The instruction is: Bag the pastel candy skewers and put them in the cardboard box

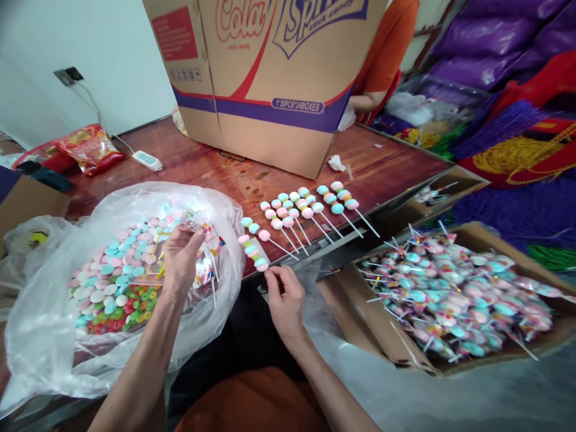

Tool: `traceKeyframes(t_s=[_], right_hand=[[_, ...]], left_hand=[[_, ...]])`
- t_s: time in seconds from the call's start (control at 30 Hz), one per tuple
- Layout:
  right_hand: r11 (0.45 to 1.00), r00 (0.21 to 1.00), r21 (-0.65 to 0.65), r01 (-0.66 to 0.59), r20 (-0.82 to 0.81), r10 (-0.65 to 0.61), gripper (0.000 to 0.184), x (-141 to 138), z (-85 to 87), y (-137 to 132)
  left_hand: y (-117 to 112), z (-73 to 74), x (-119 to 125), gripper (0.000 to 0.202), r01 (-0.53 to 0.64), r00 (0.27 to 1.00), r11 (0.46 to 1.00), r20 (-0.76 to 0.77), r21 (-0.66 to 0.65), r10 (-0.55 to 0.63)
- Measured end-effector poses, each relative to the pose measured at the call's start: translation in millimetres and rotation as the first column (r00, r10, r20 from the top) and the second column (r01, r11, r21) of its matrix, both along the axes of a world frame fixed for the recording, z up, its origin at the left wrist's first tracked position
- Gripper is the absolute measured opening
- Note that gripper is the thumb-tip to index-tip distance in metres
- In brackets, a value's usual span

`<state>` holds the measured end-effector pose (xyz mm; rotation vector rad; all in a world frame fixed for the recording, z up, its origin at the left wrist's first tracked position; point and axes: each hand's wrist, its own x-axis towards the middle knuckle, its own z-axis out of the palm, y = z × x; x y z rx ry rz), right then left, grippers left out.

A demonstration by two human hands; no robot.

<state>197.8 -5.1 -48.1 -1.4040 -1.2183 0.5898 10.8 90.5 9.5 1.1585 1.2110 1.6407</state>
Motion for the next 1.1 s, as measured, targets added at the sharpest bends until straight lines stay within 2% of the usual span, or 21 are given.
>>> traceKeyframes(t_s=[0.13, 0.27, 0.33, 0.37, 0.5, 0.6, 0.73, 0.87, 0.93, 1.0, 1.1], right_hand=[[1.0, 0.994, -0.004, -0.025, 0.107, 0.025, 0.017, -1.5, 4.4, 7.8], [1.0, 0.992, -0.017, -0.017, 0.127, 0.019, 0.018, -3.4, 6.9, 10.8], [1.0, 0.986, -0.006, -0.014, 0.164, 0.015, 0.019, -4.0, 6.2, 12.9], [1.0, 0.982, 0.002, -0.013, 0.186, 0.013, 0.02, -4.2, 5.6, 14.3], [0.999, 0.949, 0.035, 0.011, 0.315, -0.022, 0.02, -4.6, 3.2, 19.4], [1.0, 0.91, 0.007, 0.023, 0.414, -0.024, 0.021, -5.0, 2.4, 20.0], [1.0, 0.889, -0.011, 0.029, 0.457, -0.02, 0.019, -5.7, 1.9, 17.9], [0.998, 0.882, -0.031, 0.05, 0.471, -0.029, 0.018, -5.2, 3.5, 17.6], [1.0, 0.912, -0.019, 0.021, 0.409, -0.011, 0.019, -3.8, 5.6, 18.2], [1.0, 0.946, 0.02, 0.001, 0.324, -0.007, 0.02, -1.8, 8.1, 17.9], [0.999, 0.977, 0.04, -0.001, 0.211, -0.007, 0.019, 1.9, 10.1, 14.1]], left_hand=[[-3.2, 12.9, -0.9, 0.018, 0.106, 0.968, 0.992, -0.234, 0.065, -0.088], [0.3, 24.6, -7.8, 0.019, 0.179, 0.955, 0.983, -0.245, 0.034, -0.165], [3.7, 24.5, -12.6, 0.02, 0.265, 0.903, 0.964, -0.341, -0.03, -0.26], [5.1, 22.8, -14.9, 0.018, 0.259, 0.897, 0.964, -0.359, -0.051, -0.26], [6.5, 11.0, -22.0, 0.024, 0.079, 0.959, 0.99, -0.264, -0.116, -0.107], [4.0, 4.4, -24.1, 0.032, -0.009, 0.998, 0.978, -0.061, -0.206, -0.004], [0.2, 3.3, -24.7, 0.034, -0.043, 0.977, 0.967, 0.191, -0.253, 0.094], [-2.5, 7.2, -26.1, 0.032, -0.084, 0.937, 0.972, 0.314, -0.221, 0.152], [-4.4, 9.1, -27.6, 0.028, -0.07, 0.938, 0.976, 0.319, -0.208, 0.135], [-7.7, 9.7, -28.9, 0.025, -0.038, 0.96, 0.975, 0.262, -0.219, 0.096], [-15.4, 8.6, -28.4, 0.024, -0.062, 0.996, 0.973, 0.054, -0.223, 0.076]])
